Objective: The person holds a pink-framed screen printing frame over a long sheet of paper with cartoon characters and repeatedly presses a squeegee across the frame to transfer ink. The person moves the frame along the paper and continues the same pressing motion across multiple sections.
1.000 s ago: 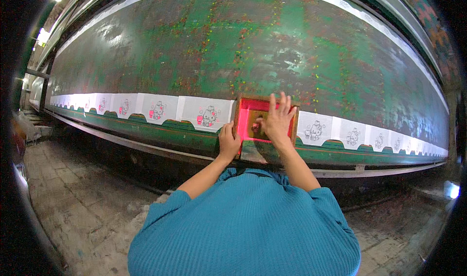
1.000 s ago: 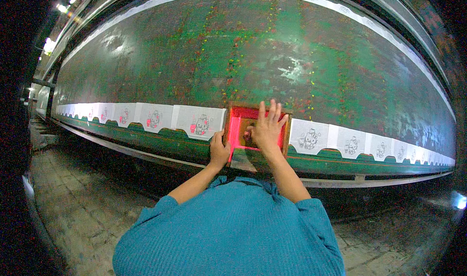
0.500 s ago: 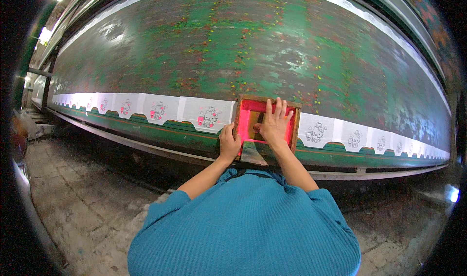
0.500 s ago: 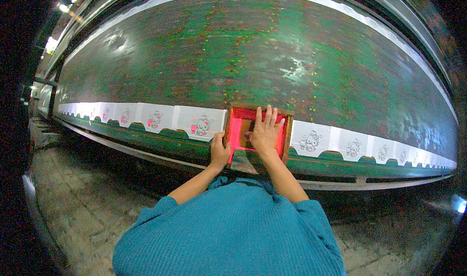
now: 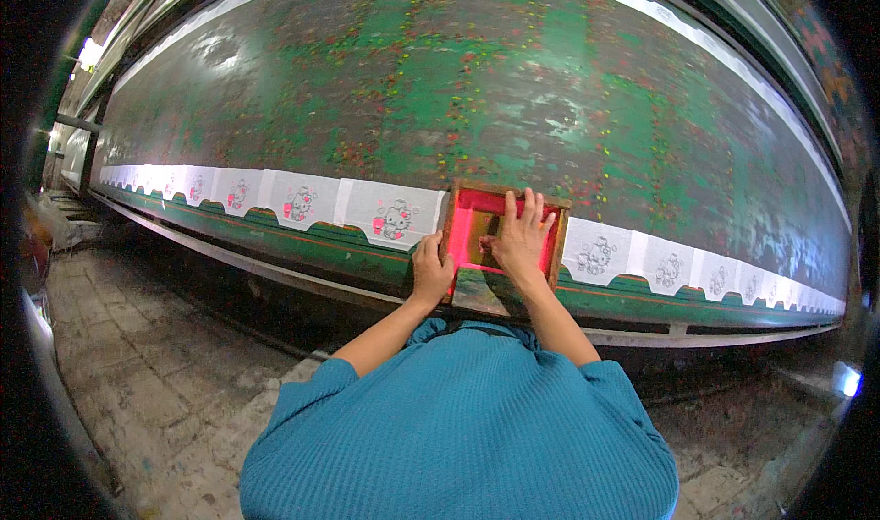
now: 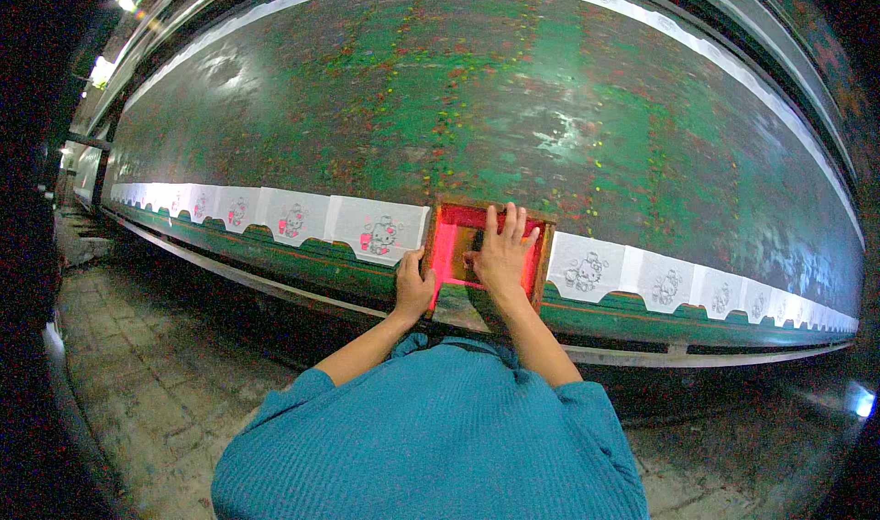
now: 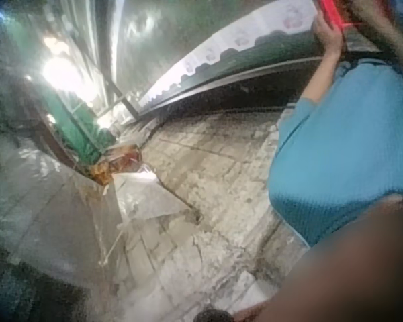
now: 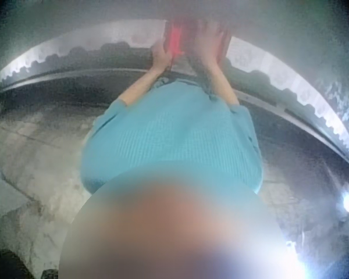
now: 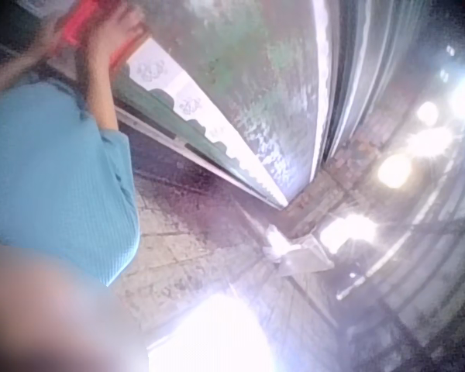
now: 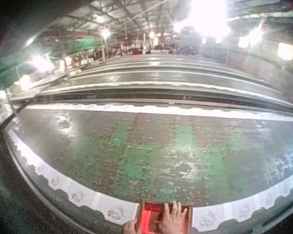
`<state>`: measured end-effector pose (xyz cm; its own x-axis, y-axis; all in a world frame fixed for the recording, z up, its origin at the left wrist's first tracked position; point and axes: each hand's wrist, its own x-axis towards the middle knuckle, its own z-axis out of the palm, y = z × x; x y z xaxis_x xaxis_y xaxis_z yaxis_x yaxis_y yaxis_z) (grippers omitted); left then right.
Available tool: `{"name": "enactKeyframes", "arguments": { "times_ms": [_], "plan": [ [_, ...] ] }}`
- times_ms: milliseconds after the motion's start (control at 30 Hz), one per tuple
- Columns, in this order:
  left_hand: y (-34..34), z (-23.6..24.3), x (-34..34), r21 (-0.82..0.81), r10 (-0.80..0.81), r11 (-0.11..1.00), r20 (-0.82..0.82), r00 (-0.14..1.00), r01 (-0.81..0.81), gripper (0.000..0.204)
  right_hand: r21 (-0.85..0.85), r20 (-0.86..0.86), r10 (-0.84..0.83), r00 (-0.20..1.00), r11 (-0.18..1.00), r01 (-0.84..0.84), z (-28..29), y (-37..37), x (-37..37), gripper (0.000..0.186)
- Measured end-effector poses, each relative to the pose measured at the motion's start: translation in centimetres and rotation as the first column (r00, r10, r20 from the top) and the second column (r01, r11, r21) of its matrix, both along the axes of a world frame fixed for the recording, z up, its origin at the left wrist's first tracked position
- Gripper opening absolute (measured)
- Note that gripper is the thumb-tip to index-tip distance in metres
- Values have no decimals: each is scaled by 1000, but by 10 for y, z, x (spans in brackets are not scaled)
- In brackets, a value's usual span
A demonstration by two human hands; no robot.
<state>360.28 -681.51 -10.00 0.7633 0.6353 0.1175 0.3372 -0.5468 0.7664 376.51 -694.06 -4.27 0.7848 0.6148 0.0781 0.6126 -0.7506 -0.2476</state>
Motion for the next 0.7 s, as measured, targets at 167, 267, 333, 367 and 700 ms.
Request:
{"name": "enactKeyframes", "arguments": {
  "times_ms": [167,267,333,367,700],
  "plan": [
    [-1,-1,-1,25,13,1000,0,1000,-13,49,223,28,-190,981,958,179,-1,-26,35,77],
    [0,-1,0,-19,9,1000,0,1000,-9,49,252,-72,-282,957,923,291,-6,-55,57,51],
    [0,-1,1,10,5,1000,-4,1000,-5,49,333,-242,-312,919,863,380,-13,-70,63,43],
    [0,-1,1,3,15,1000,-19,1000,-14,49,401,-343,-308,887,807,435,-18,-75,62,39],
    [0,-1,0,-8,13,1000,-14,1000,-13,47,303,-430,-360,828,806,508,-22,-118,16,27]
  ]
}}
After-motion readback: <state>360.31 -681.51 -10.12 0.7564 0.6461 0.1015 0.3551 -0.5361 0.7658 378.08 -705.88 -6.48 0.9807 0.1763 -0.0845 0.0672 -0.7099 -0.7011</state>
